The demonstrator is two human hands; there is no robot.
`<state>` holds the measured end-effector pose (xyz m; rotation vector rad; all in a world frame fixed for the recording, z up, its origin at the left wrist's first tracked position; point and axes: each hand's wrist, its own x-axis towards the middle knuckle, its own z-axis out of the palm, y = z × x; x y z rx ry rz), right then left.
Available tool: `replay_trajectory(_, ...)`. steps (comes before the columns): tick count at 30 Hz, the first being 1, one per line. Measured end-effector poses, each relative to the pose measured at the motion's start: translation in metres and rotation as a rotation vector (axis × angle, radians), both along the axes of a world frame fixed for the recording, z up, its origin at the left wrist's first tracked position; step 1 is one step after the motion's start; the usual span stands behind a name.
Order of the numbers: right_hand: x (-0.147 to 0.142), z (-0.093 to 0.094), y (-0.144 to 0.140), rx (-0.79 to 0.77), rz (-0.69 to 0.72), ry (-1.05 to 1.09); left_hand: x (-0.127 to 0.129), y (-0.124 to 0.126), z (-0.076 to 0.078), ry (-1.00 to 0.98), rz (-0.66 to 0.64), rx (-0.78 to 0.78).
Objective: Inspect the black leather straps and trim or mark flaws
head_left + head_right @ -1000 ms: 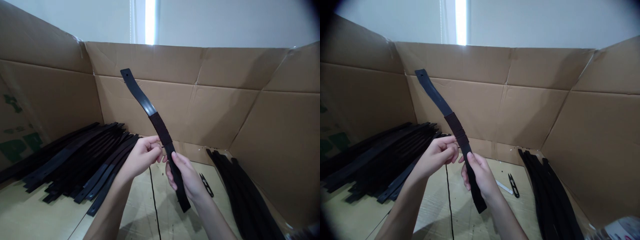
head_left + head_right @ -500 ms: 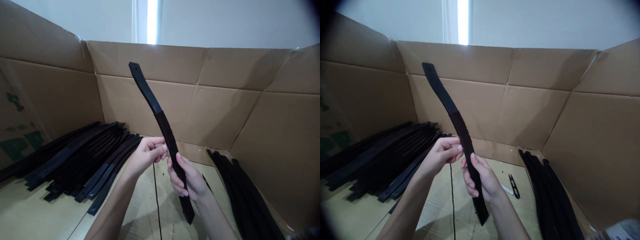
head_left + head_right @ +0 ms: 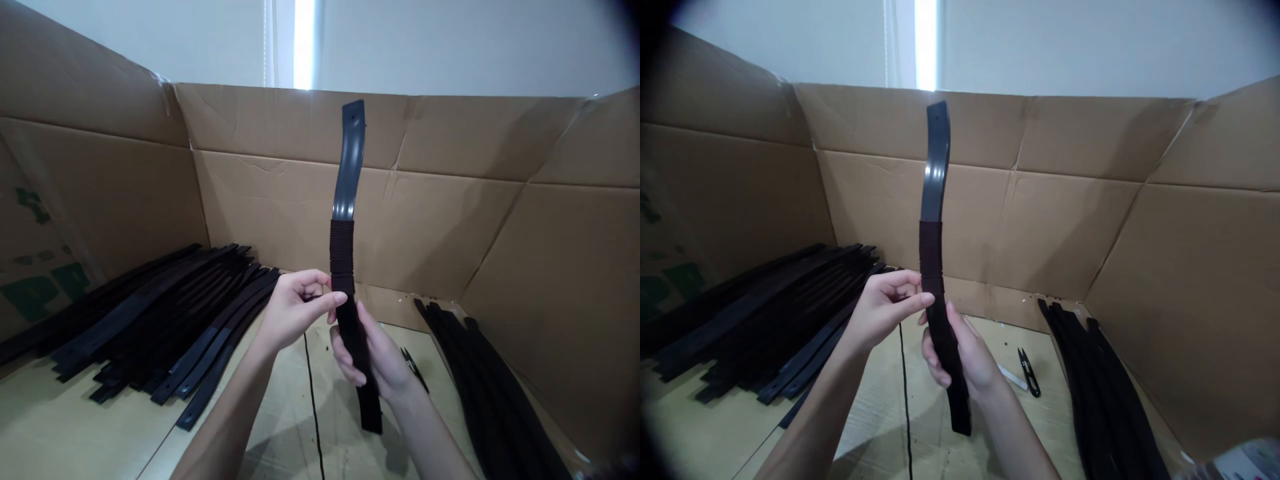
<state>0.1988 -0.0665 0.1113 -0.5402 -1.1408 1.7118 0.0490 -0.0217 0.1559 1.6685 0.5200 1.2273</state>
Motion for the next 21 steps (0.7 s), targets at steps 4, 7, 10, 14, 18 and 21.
replay_trajectory(4,0.002,0.003,-0.001,0.08,-0.258,-0.126,0.003,-0.001,0.0,0.074,0.124,0.036)
replay_trajectory(7,0.003,0.004,-0.001,0.131,-0.366,-0.207,0.003,-0.001,0.001,0.125,0.133,0.051)
replay_trajectory(10,0.005,0.004,0.002,0.139,-0.451,-0.229,0.003,-0.003,0.004,0.156,0.135,0.055)
replay_trajectory(14,0.007,0.0,0.009,0.136,-0.522,-0.24,0.006,-0.007,0.006,0.153,0.147,0.003)
replay_trajectory(18,0.004,-0.004,0.01,0.172,-0.652,-0.279,0.009,-0.005,0.003,0.163,0.107,-0.052)
replay_trajectory(21,0.0,-0.004,0.007,0.267,-0.774,-0.393,0.008,-0.001,-0.001,0.189,0.048,-0.054)
